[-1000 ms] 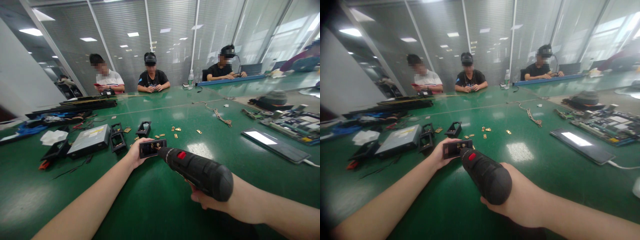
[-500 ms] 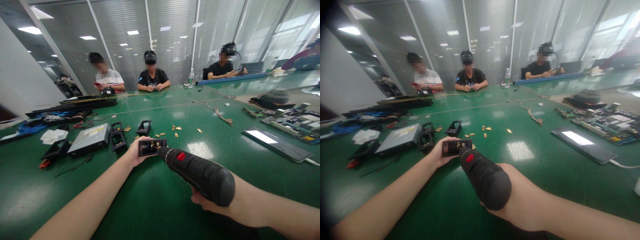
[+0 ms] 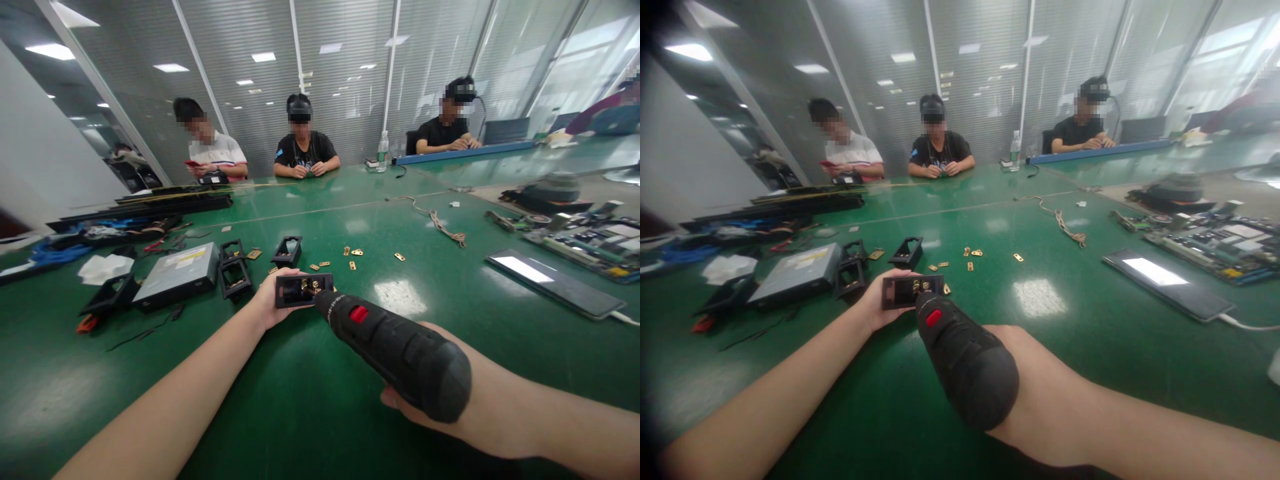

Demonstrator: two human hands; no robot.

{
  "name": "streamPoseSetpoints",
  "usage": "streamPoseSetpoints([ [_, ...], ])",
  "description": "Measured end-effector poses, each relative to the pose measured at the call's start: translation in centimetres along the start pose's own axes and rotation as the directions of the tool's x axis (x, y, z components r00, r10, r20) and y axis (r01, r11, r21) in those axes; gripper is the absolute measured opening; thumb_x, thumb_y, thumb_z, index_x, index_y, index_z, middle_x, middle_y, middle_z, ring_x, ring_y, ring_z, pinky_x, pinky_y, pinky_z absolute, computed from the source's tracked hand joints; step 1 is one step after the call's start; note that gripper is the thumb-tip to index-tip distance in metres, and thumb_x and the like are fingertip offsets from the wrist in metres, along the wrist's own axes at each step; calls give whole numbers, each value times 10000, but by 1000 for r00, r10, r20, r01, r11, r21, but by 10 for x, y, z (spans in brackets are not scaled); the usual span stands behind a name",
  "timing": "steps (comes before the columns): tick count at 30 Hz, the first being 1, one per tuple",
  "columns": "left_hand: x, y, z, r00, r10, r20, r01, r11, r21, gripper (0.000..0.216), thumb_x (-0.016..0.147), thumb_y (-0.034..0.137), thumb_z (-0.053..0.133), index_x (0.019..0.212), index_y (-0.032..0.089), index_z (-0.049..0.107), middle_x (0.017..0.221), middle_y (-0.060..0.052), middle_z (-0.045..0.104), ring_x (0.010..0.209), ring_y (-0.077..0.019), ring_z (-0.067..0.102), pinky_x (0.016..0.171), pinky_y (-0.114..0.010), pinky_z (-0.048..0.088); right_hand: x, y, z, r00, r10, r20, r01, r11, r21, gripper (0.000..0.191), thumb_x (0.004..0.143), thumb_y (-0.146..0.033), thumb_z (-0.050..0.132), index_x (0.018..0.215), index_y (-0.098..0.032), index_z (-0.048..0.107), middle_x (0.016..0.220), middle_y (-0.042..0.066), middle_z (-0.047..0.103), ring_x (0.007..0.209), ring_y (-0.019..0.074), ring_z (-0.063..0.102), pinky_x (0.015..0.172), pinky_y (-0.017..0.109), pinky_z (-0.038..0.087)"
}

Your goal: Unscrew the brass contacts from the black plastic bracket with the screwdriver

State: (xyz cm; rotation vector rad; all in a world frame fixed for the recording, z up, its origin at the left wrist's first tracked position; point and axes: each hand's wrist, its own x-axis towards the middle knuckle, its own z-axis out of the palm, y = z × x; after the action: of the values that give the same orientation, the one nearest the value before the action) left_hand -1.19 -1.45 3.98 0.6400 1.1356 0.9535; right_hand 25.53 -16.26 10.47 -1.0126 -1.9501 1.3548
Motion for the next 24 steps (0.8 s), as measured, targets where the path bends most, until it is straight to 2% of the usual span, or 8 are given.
streamPoseSetpoints([
  [2,-1,0,1,1000,7,17,-7,1000,7,193,855,269,623,908,140,756,834,-136,807,737,-282,767,718,-430,648,-2,1,2,1000,14,-24,-12,998,59,145,800,-245,719,929,-194,758,886,46,736,787,182,685,673,222,611],
  [5,-1,0,2,1000,11,29,-12,1000,13,204,853,266,612,892,134,763,832,-139,808,746,-286,767,722,-434,645,-3,2,4,999,34,-40,-27,985,168,207,800,-261,724,992,-204,776,962,61,769,873,222,736,713,250,642],
  [7,-1,0,2,1000,16,27,-16,1000,15,203,857,257,604,866,130,762,819,-138,804,730,-277,760,715,-426,644,-3,3,4,999,39,-25,-34,986,161,184,801,-252,729,975,-203,769,972,67,775,895,234,744,727,257,646],
  [10,-1,0,2,999,25,34,-26,1000,15,208,862,252,600,843,124,763,814,-135,801,715,-263,753,696,-407,640,-2,3,4,997,71,1,-71,985,158,166,804,-243,736,963,-204,764,973,69,779,905,246,753,718,265,650],
  [13,1,-1,1,999,30,40,-31,999,15,211,859,263,612,840,121,767,820,-137,800,715,-261,752,699,-401,638,-1,4,5,996,84,8,-83,967,239,234,797,-229,737,1028,-217,778,996,61,782,937,251,768,754,281,665],
  [17,1,-1,1,999,26,30,-27,999,26,195,845,268,632,856,128,767,836,-142,802,739,-277,759,734,-425,640,-1,3,7,996,92,19,-93,945,313,236,819,-207,704,1043,-223,776,1029,50,792,958,240,778,783,287,673],
  [21,-1,0,3,999,33,11,-33,999,31,185,850,259,620,851,135,757,819,-135,799,726,-273,757,712,-413,639,-2,0,4,998,59,31,-64,975,212,246,792,-150,706,1019,-220,770,1035,29,795,973,225,775,809,260,662],
  [24,-4,1,5,999,36,3,-36,999,33,202,865,258,598,837,129,752,817,-137,798,704,-260,753,673,-386,635,-1,1,3,999,47,0,-47,990,136,192,795,-181,701,974,-203,766,971,36,786,899,211,767,744,241,653],
])
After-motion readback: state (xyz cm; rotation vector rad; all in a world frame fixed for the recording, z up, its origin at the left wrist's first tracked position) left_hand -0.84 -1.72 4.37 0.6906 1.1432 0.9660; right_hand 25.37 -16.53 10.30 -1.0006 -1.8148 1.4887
